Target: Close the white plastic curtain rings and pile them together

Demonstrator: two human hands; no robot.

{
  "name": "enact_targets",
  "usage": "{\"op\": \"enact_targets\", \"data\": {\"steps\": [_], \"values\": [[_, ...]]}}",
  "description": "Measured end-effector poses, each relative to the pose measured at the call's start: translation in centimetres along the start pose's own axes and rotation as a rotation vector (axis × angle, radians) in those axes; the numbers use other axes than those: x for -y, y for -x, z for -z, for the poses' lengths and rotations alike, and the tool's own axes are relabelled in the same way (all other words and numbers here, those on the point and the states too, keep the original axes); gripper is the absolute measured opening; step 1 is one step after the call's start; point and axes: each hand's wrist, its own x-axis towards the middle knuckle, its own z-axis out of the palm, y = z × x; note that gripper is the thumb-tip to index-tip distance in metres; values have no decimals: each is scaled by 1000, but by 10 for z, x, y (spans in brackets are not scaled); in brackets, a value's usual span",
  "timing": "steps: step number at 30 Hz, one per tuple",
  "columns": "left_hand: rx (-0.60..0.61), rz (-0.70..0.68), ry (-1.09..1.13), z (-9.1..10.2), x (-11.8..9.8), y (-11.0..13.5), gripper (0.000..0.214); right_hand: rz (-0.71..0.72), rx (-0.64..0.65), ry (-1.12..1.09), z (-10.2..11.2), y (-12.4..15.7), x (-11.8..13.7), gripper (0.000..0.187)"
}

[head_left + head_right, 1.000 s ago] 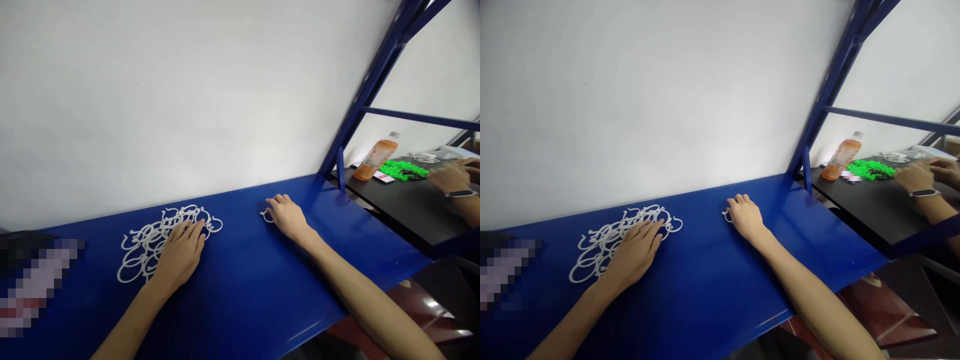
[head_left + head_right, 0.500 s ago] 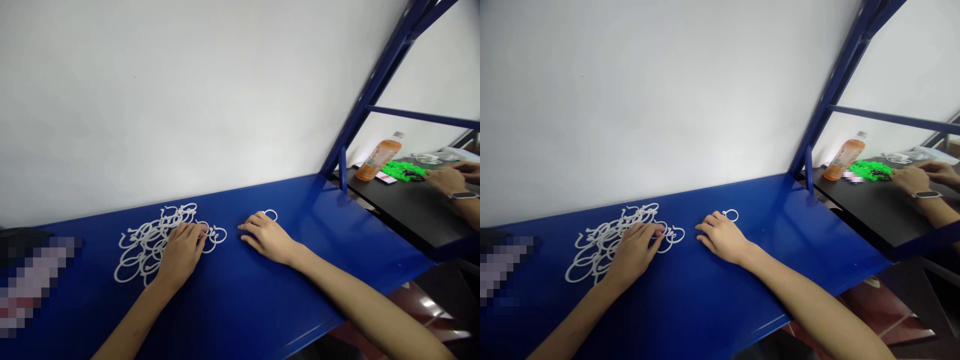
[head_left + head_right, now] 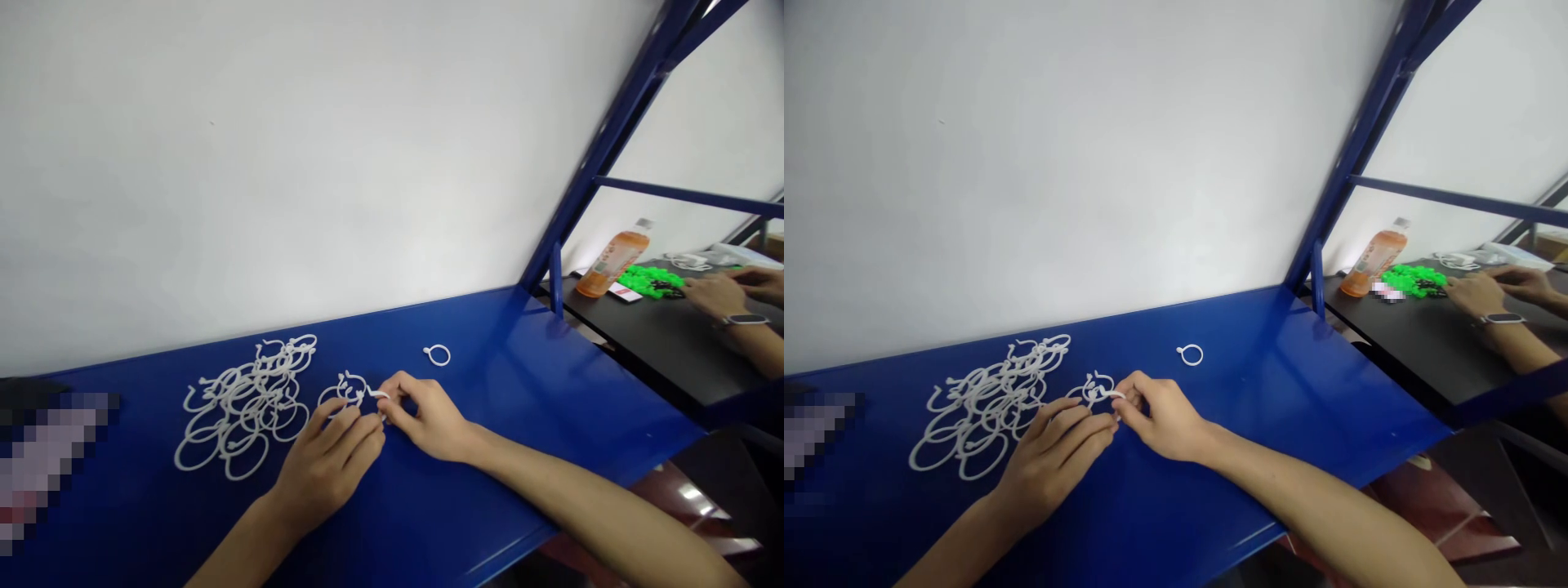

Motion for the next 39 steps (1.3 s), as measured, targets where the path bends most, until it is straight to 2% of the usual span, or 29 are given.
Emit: {"op": "enact_targets", "data": {"steps": [2,6,9,11,14,18,20,24,27,33,39], "values": [[-40,46,36,-1,-2,0,11,2,-1,37,1,1,0,15],[-101,281,136,-1,2,4,17,72,72,83,8,1,-2,18],[-49,425,223,-2,7,8,15,150,133,152,10,2,-2,18],[0,469,283,-3,9,10,12,212,149,213,11,2,-2,20],[45,474,361,-5,11,11,9,320,192,333,12,2,-2,26],[66,457,392,-6,12,12,21,431,228,496,12,5,2,31],[58,404,371,-5,13,12,23,462,228,532,11,7,5,31],[29,346,322,-3,16,14,16,427,171,543,7,9,8,30],[32,373,297,-4,18,14,12,382,121,553,6,8,5,31],[59,427,270,-5,20,17,16,271,94,528,4,7,-5,29],[121,480,340,-7,16,14,11,267,109,537,5,8,-3,29]]}}
